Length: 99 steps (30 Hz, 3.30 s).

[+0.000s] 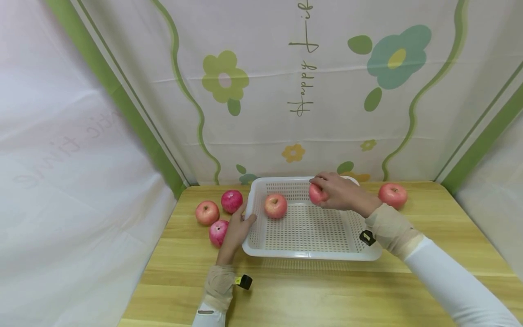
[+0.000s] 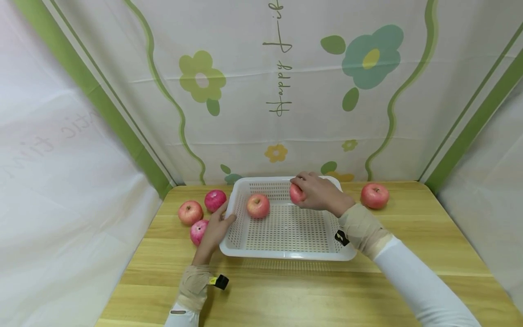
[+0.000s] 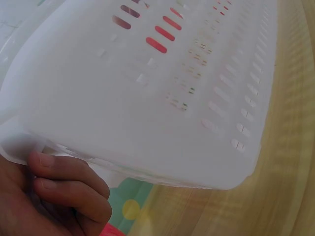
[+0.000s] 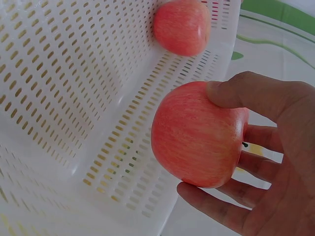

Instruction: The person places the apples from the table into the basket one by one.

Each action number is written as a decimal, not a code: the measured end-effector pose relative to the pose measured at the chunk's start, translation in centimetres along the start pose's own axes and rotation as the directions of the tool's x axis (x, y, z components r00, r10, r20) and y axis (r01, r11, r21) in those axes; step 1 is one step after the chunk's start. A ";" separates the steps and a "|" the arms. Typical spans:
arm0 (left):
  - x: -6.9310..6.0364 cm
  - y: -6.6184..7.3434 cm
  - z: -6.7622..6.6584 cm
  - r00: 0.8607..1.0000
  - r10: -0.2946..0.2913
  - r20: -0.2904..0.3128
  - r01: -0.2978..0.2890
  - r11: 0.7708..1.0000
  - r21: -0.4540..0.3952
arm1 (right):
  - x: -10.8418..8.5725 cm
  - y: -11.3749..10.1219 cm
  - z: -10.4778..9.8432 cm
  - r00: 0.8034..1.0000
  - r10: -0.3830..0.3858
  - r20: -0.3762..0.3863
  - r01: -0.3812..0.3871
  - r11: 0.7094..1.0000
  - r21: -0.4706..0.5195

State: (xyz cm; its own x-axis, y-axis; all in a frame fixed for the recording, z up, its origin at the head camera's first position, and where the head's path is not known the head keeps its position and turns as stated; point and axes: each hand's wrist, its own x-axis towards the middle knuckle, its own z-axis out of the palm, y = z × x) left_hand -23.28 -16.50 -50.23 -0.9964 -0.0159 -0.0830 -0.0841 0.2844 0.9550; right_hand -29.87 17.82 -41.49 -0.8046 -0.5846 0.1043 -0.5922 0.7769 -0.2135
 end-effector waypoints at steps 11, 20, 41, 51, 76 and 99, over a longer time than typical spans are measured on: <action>0.0 -0.1 0.1 1.000 0.011 0.001 -0.011 1.000 0.000 | 0.6 -0.5 0.8 1.000 -0.019 0.000 0.019 1.000 0.015; 0.1 -0.1 0.0 1.000 0.010 0.001 -0.010 1.000 0.006 | 1.2 -0.8 1.6 1.000 -0.027 0.010 0.027 0.999 0.018; 0.0 0.2 -0.1 1.000 0.017 0.001 -0.017 1.000 0.000 | 2.2 -1.3 2.8 0.999 -0.034 0.029 0.032 0.999 0.041; 0.1 -0.2 0.0 1.000 0.006 0.004 -0.006 1.000 -0.002 | 2.6 -1.5 3.7 0.998 -0.011 0.061 0.008 0.999 0.047; 0.2 -0.3 0.0 1.000 0.014 0.005 -0.014 1.000 -0.001 | 3.3 -2.2 4.9 0.997 -0.034 0.069 0.031 0.998 0.052; 0.0 -0.1 0.1 1.000 0.016 0.001 -0.016 1.000 -0.018 | 3.4 -2.3 6.0 0.996 -0.026 0.080 0.022 0.999 0.048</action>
State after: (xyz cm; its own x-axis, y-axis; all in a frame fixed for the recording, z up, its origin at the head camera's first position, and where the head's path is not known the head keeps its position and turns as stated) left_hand -23.32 -16.46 -50.39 -0.9976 -0.0098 -0.0679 -0.0681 0.2669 0.9613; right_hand -30.97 12.61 -46.51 -0.7829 -0.6213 0.0320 -0.6071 0.7517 -0.2576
